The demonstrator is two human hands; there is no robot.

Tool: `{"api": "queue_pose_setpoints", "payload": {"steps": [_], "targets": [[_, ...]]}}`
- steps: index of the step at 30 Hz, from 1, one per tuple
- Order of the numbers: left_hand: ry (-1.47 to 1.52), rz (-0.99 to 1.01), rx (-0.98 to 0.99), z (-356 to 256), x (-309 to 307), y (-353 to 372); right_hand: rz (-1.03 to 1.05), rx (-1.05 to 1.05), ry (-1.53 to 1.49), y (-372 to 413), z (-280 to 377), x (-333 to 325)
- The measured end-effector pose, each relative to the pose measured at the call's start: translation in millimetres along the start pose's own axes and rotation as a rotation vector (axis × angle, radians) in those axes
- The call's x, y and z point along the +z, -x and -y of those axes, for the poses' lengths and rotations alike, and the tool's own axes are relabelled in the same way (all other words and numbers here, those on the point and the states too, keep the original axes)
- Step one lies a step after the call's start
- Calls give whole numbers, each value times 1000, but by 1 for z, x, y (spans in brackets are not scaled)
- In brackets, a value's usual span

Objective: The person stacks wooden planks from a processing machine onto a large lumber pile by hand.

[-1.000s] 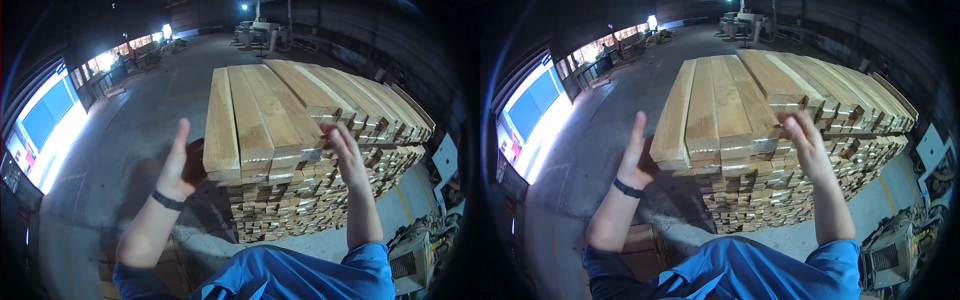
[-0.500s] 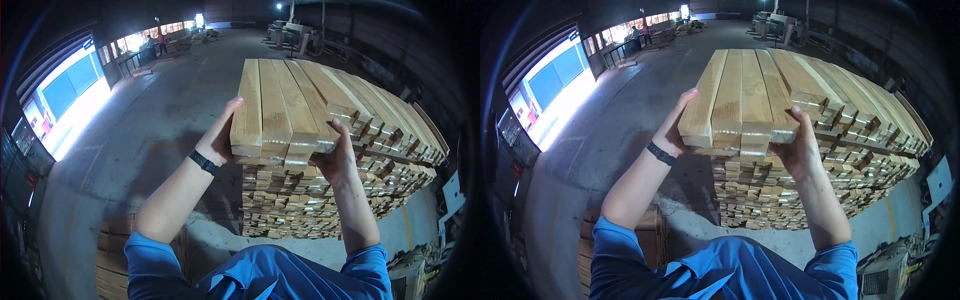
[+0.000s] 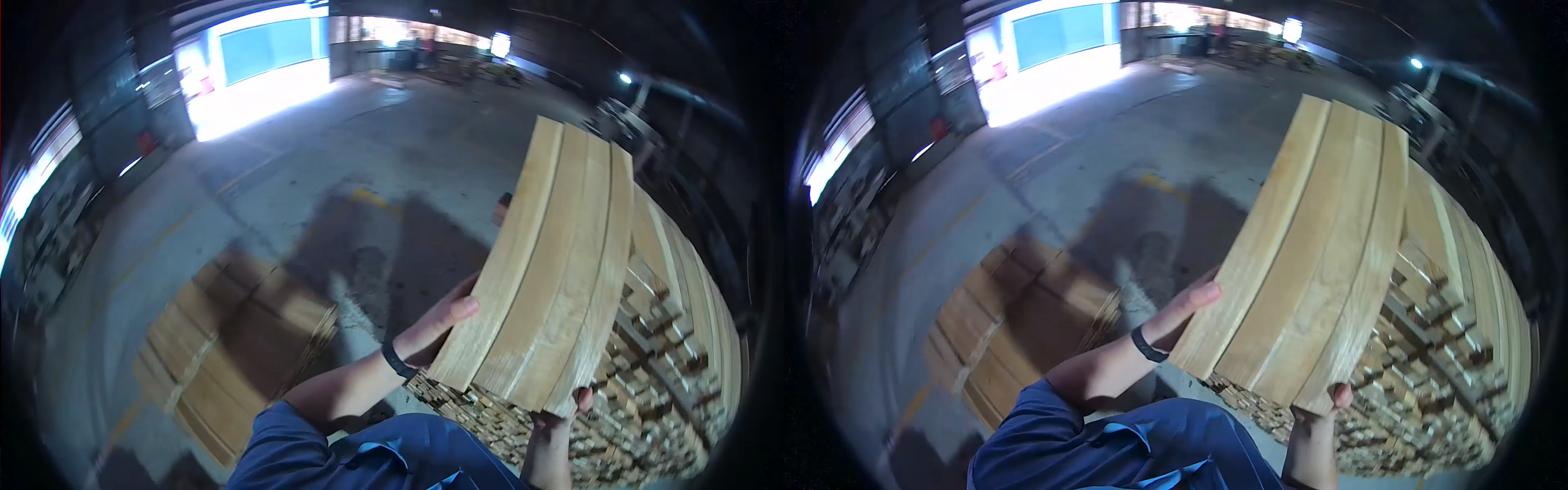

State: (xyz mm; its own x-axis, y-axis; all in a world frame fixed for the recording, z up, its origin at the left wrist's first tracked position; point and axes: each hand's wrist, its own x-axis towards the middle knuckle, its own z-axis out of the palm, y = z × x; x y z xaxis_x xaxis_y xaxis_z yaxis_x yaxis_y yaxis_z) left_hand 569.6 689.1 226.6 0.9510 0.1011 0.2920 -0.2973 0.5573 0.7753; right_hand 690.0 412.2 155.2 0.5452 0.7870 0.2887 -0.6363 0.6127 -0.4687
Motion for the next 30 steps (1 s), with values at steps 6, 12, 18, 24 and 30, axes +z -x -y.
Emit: {"api": "queue_pose_setpoints", "payload": {"steps": [6,12,18,24,30], "targets": [[80,-122,137,37,37,44,19,-99,361,25,12,-21],[21,-390,208,50,78,107,151,-3,347,47,1,-20],[-80,-676,404,80,106,202,382,325,-77,53,-27,-35],[-196,-1013,669,110,176,301,410,604,124,60,-94,10],[-195,-1499,913,166,274,438,584,1092,2,151,-194,102]]}}
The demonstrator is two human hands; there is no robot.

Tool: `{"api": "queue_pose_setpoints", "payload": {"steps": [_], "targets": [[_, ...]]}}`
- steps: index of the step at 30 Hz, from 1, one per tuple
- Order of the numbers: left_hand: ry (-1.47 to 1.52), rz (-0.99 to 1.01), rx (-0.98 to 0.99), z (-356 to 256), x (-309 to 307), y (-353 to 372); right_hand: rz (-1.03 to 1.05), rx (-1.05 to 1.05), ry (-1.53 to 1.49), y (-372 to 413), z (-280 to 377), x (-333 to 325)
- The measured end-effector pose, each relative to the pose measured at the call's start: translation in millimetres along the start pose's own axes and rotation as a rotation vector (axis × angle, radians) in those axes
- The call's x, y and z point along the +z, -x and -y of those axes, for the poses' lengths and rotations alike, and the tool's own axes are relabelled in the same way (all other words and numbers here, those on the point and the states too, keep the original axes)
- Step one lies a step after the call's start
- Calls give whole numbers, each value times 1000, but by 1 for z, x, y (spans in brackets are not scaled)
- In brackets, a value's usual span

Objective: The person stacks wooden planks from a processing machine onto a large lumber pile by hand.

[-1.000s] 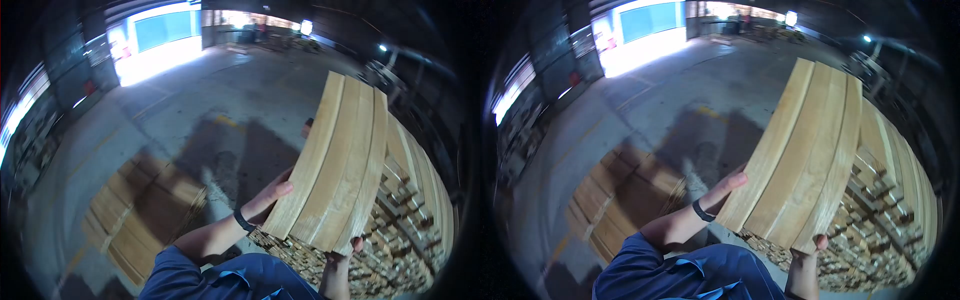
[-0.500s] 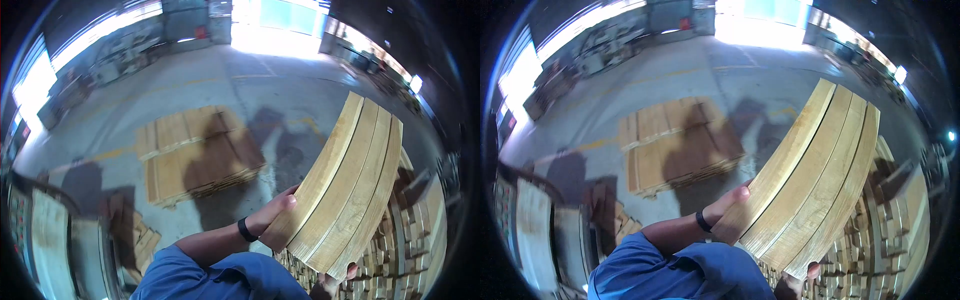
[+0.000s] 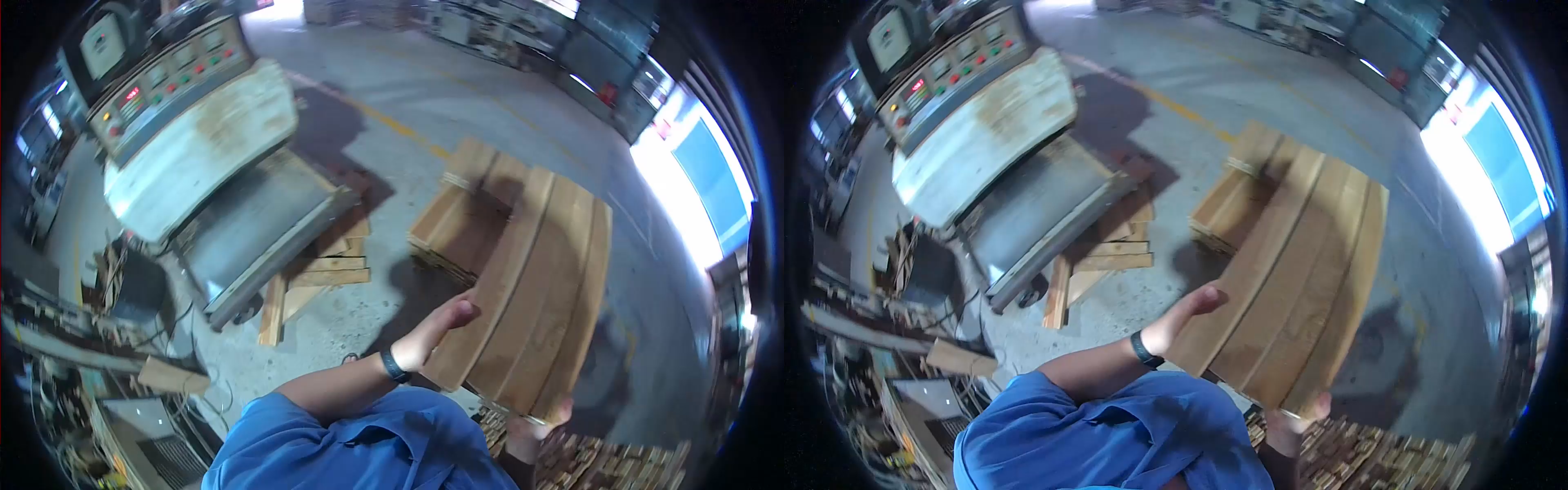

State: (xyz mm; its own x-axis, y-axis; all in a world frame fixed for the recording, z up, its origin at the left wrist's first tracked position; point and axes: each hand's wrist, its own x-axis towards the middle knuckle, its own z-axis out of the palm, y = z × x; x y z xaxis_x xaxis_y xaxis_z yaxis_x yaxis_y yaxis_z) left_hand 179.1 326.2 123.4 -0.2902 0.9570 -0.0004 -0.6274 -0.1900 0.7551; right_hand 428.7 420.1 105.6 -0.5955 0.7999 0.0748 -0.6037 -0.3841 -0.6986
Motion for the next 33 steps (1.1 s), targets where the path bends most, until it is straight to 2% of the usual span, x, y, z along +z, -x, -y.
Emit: {"api": "queue_pose_setpoints", "payload": {"steps": [2,5,9,10,12,13,15,17,19,20,23,24,27,28,31,33], "targets": [[-17,-170,56,-14,-60,30,-36,154,-66,-25,-50,23],[121,-378,48,-51,-119,84,112,367,-72,-69,-123,71],[208,-631,222,-69,-195,141,425,744,-152,-122,-237,99],[247,-704,254,-66,-214,152,496,839,-149,-135,-268,95],[326,-845,307,-50,-258,172,465,908,-9,-146,-318,126],[350,-901,313,-37,-283,182,503,982,-2,-155,-349,123],[387,-1005,339,-20,-326,194,455,1179,47,-174,-421,124],[344,-1130,406,-20,-340,200,470,1215,108,-165,-451,141],[371,-1199,474,-26,-341,206,624,1287,45,-170,-473,152],[397,-1227,439,-27,-338,212,694,1326,9,-170,-481,154],[368,-1228,512,-9,-373,225,666,1445,69,-178,-518,156],[337,-1250,538,-5,-383,226,649,1467,2,-180,-532,157],[350,-1264,586,6,-411,230,729,1470,-26,-186,-550,166],[384,-1212,588,10,-421,235,712,1478,-13,-188,-549,175],[93,-1479,634,26,-459,239,716,1382,349,-193,-552,195],[116,-1456,618,27,-465,245,799,1205,517,-202,-558,199]]}}
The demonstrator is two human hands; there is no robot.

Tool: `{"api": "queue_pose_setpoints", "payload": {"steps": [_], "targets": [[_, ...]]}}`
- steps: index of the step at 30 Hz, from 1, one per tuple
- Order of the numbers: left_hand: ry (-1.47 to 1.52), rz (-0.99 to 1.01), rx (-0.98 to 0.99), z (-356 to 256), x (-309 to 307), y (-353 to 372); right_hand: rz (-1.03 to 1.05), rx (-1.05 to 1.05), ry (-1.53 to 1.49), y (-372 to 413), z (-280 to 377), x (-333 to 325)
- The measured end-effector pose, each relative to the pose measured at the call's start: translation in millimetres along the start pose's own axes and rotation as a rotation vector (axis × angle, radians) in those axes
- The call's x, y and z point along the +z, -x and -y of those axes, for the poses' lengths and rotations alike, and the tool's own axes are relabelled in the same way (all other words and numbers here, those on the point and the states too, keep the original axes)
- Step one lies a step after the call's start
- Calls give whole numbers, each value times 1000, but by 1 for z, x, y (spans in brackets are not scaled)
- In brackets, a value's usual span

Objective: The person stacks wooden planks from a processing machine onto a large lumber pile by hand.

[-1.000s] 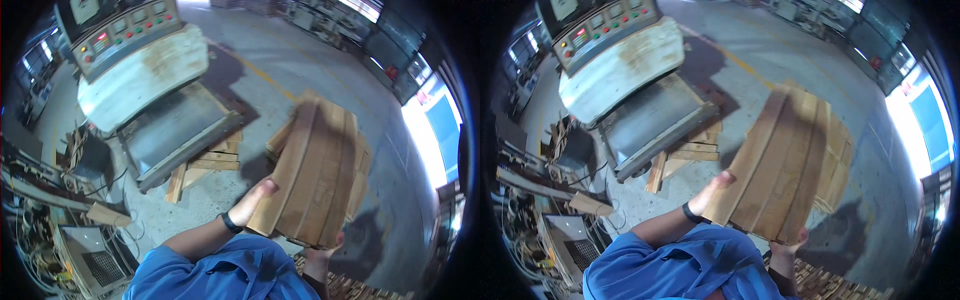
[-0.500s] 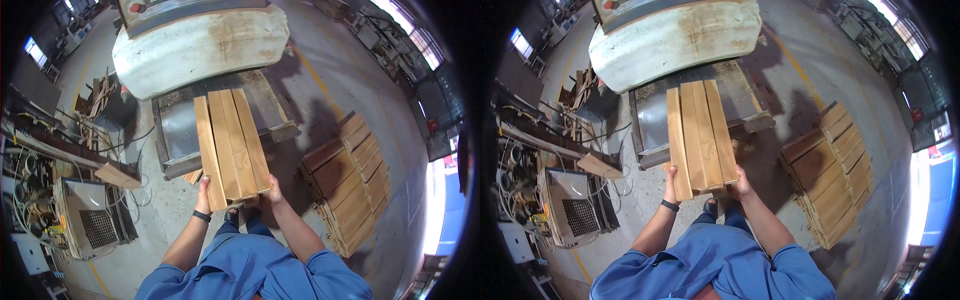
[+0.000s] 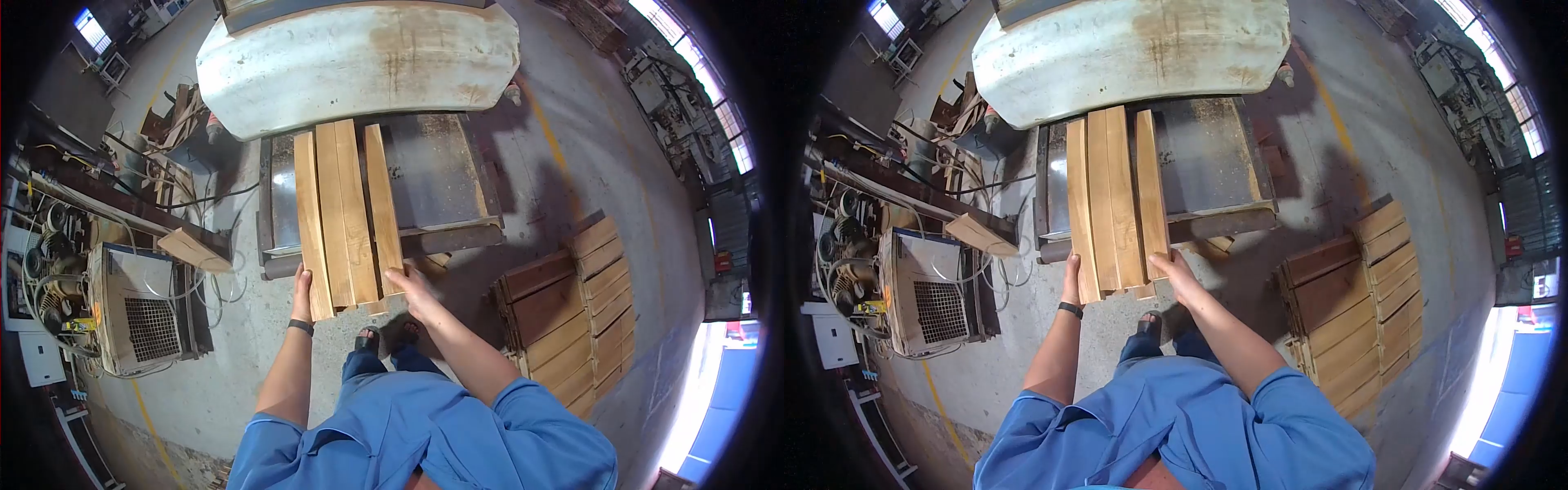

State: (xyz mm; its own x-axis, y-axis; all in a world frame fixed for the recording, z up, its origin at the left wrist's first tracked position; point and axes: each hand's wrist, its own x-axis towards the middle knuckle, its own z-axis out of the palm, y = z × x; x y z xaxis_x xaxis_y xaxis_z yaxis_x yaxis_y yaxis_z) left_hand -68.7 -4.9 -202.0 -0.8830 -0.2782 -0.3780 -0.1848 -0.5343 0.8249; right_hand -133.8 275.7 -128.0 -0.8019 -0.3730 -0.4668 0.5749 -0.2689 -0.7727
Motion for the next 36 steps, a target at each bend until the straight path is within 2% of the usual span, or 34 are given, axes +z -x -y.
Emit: {"api": "queue_pose_setpoints", "payload": {"steps": [2,3,6,7,8,10,12,13,17,21,24,26,30,36], "targets": [[9,16,2,-2,2,1,-123,-71,195,-3,-1,-4],[0,10,-3,0,1,2,-104,-120,161,-10,-9,-15],[-31,6,-12,0,-8,0,-21,24,-212,4,14,-24],[-35,5,-18,-2,-6,2,-51,-30,-236,8,21,-25],[-37,3,-25,-4,-3,4,-104,-97,-140,7,21,-34],[-100,2,-23,-15,6,10,-485,-335,568,6,31,-30],[-191,-9,8,-21,6,12,-737,-458,1254,20,61,-3],[-167,17,0,-21,2,10,-734,-423,1408,18,61,0],[-205,35,-59,-38,6,15,-506,-467,1678,6,41,-1],[-244,41,-81,-43,4,16,-336,-419,1723,7,34,-12],[-267,69,-75,-43,0,14,-300,-366,1702,6,46,-22],[-271,86,-60,-40,-1,11,-228,-423,1734,-4,60,-23],[-307,79,-36,-36,-7,8,-196,-591,1769,-61,86,-29],[-336,7,-15,-42,0,15,-193,-524,1786,-165,146,-18]]}}
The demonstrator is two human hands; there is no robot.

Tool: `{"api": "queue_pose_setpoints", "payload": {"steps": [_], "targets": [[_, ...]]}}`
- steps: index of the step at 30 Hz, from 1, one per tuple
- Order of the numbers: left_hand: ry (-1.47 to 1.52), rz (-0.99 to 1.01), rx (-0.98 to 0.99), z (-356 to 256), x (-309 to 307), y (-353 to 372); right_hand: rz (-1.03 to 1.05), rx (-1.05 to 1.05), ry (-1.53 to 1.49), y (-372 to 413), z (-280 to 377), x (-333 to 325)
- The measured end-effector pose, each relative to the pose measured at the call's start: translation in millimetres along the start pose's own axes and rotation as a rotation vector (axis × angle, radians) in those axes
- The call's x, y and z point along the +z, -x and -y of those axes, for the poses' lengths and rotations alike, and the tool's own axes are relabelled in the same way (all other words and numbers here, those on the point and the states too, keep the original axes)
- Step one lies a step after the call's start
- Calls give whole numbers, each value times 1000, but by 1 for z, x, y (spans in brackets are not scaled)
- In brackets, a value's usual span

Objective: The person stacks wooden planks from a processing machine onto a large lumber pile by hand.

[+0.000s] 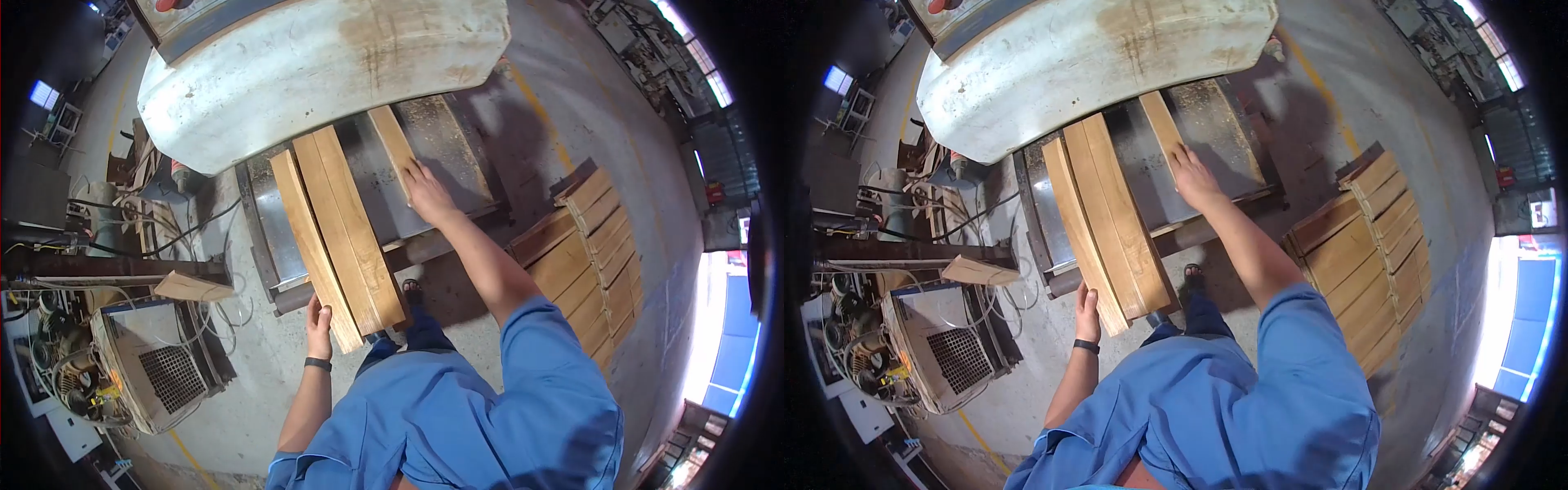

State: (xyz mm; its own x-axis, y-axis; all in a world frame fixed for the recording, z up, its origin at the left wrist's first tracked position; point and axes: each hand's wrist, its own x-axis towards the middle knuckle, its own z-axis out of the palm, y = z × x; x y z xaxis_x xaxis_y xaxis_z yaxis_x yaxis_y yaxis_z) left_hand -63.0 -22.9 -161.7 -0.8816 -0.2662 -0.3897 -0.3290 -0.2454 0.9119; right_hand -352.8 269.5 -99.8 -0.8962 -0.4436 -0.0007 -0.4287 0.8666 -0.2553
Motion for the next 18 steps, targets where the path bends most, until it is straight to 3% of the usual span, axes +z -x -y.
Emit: {"api": "queue_pose_setpoints", "payload": {"steps": [10,14,16,18], "targets": [[-9,-60,-37,-4,4,4,45,-37,18,-75,-8,-2],[-10,-61,-42,-3,3,3,-141,-64,-159,-52,4,9],[-12,-53,-37,-2,2,2,-32,57,-443,-7,32,6],[-18,-56,-57,-3,1,2,214,118,-1039,57,53,18]]}}
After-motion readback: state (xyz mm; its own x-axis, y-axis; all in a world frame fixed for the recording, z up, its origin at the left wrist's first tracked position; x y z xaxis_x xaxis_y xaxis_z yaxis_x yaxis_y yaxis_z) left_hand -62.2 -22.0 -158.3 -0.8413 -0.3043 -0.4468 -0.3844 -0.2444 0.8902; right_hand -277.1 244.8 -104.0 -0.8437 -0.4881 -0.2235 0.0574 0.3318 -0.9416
